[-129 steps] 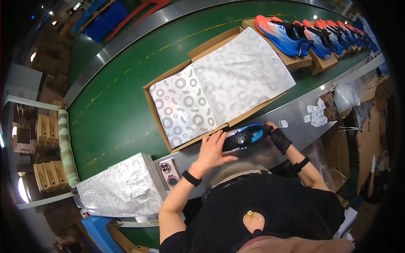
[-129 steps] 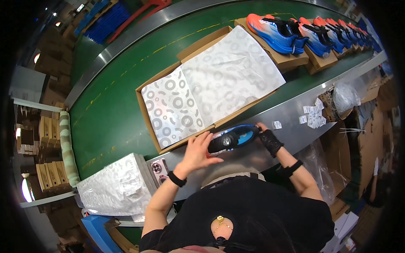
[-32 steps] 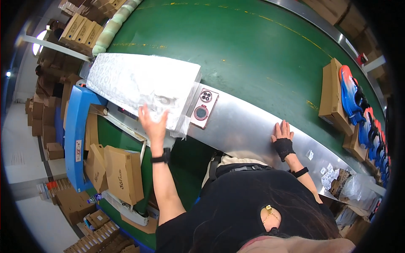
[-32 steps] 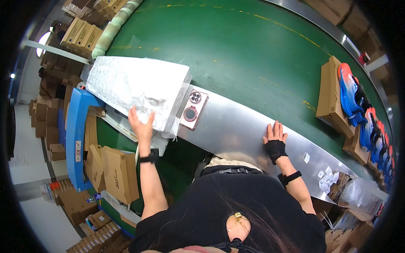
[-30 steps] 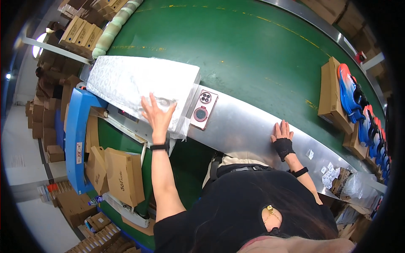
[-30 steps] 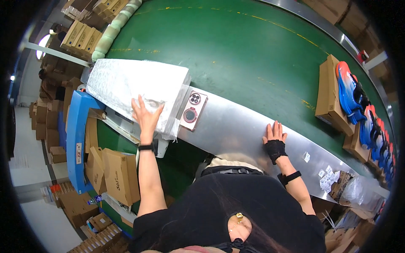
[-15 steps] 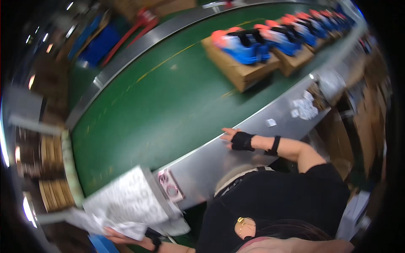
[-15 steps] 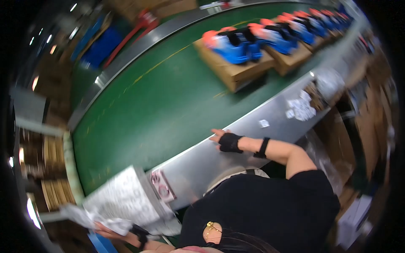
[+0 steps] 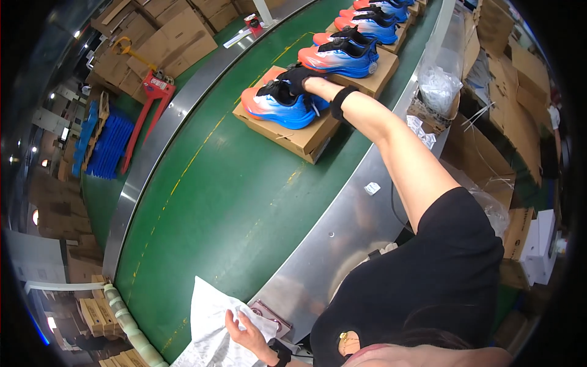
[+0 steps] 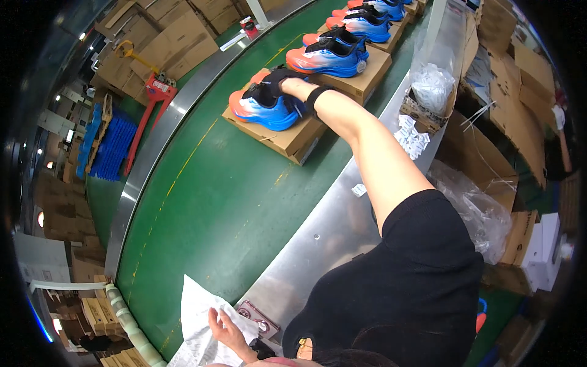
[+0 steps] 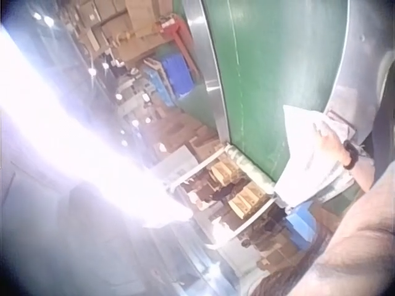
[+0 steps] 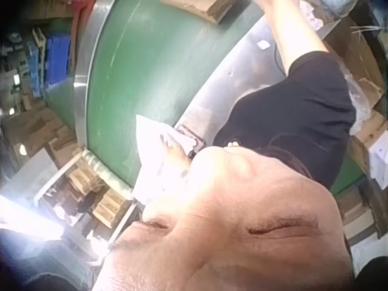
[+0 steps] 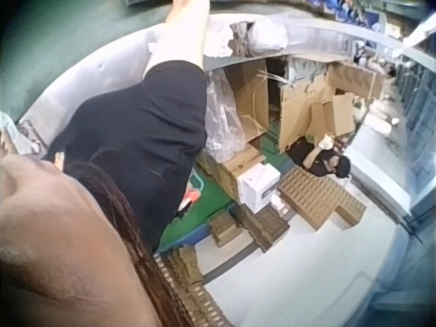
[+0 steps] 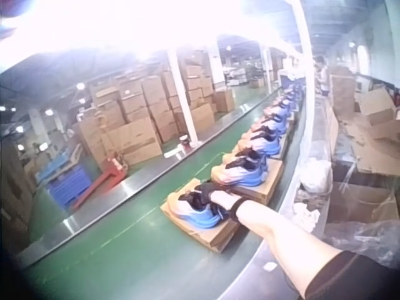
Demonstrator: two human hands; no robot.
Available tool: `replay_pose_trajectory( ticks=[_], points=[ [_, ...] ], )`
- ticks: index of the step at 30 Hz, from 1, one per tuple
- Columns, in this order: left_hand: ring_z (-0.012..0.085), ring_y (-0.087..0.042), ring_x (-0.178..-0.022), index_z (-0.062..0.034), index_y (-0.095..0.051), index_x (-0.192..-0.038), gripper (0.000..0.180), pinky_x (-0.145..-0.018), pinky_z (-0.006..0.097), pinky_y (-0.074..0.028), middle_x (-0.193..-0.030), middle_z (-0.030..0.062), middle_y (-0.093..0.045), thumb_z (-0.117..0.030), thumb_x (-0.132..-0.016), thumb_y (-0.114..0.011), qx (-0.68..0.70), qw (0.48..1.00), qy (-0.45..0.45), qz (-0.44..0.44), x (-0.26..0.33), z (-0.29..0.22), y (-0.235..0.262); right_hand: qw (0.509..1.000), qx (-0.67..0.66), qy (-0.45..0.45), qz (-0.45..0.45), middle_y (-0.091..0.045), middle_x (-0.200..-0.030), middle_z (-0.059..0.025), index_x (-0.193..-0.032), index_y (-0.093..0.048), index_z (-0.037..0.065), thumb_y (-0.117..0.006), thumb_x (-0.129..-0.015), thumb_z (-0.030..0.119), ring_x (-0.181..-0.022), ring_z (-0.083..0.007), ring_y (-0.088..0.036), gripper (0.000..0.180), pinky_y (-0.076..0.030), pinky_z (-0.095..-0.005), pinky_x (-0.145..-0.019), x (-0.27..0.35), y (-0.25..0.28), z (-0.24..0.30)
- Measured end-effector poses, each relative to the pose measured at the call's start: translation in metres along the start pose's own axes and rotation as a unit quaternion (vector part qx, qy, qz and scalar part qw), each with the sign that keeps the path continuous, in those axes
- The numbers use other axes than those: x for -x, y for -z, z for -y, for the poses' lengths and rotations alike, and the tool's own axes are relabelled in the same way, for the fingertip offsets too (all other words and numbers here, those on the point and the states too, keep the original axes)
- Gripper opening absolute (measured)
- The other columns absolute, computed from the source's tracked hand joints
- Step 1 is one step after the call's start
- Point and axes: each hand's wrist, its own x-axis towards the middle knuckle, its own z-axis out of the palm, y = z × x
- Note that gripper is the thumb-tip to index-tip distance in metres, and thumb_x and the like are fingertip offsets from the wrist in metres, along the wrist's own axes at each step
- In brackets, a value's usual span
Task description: Packaging pairs of shoes into boxes with wrapping paper and placing them onto a conveyor belt.
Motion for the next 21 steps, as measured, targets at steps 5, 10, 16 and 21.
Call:
replay_pose_trajectory(
  ticks=[5,10,16,21],
  points=[
    [0.0274,-0.054,-0.089,0.0063,-0.052,-0.103,0.029,-0.074,0.032,-0.043,-0.1,0.018,-0.055,-0.009,-0.079,-0.056,0.054,0.996,-0.054,0.036,-0.005,-0.032,-0.023,0.983,-0.057,-0.008,-0.176,-0.058,-0.082,-0.0155,-0.092,-0.056,0.006,-0.055,-0.07,0.027,-0.074,-0.0307,-0.058,0.031,-0.045,-0.0406,-0.069,0.111,0.024,0.06],
    [0.0328,-0.049,-0.102,0.0028,-0.05,-0.107,0.032,-0.086,0.036,-0.038,-0.111,0.0201,-0.05,-0.008,-0.078,-0.056,0.072,0.979,-0.179,0.065,-0.025,-0.08,-0.042,0.972,0.018,0.208,-0.106,-0.05,-0.047,-0.006,-0.049,-0.054,0.011,-0.059,-0.055,0.024,-0.05,-0.0251,-0.055,0.015,-0.044,-0.0337,-0.046,0.238,0.035,0.118],
    [0.0367,-0.043,-0.108,-0.0012,-0.048,-0.113,0.038,-0.088,0.04,-0.037,-0.121,0.0217,-0.041,-0.024,-0.082,-0.052,0.023,0.93,-0.306,0.202,-0.023,-0.095,-0.132,0.909,-0.087,0.405,0.048,-0.05,-0.044,-0.0018,-0.048,-0.053,0.016,-0.057,-0.055,0.026,-0.05,-0.02,-0.055,0.013,-0.04,-0.0355,-0.055,0.308,-0.062,0.174],
    [0.0288,-0.059,-0.083,-0.0008,-0.057,-0.099,0.038,-0.073,0.033,-0.045,-0.088,0.0174,-0.06,-0.034,-0.085,-0.047,0.117,0.891,-0.123,0.422,-0.001,-0.075,-0.17,0.973,-0.063,0.221,0.02,-0.056,-0.06,-0.0088,-0.07,-0.058,0.013,-0.056,-0.062,0.022,-0.06,-0.0247,-0.056,0.013,-0.04,-0.0413,-0.066,0.239,-0.058,0.147]
  ],
)
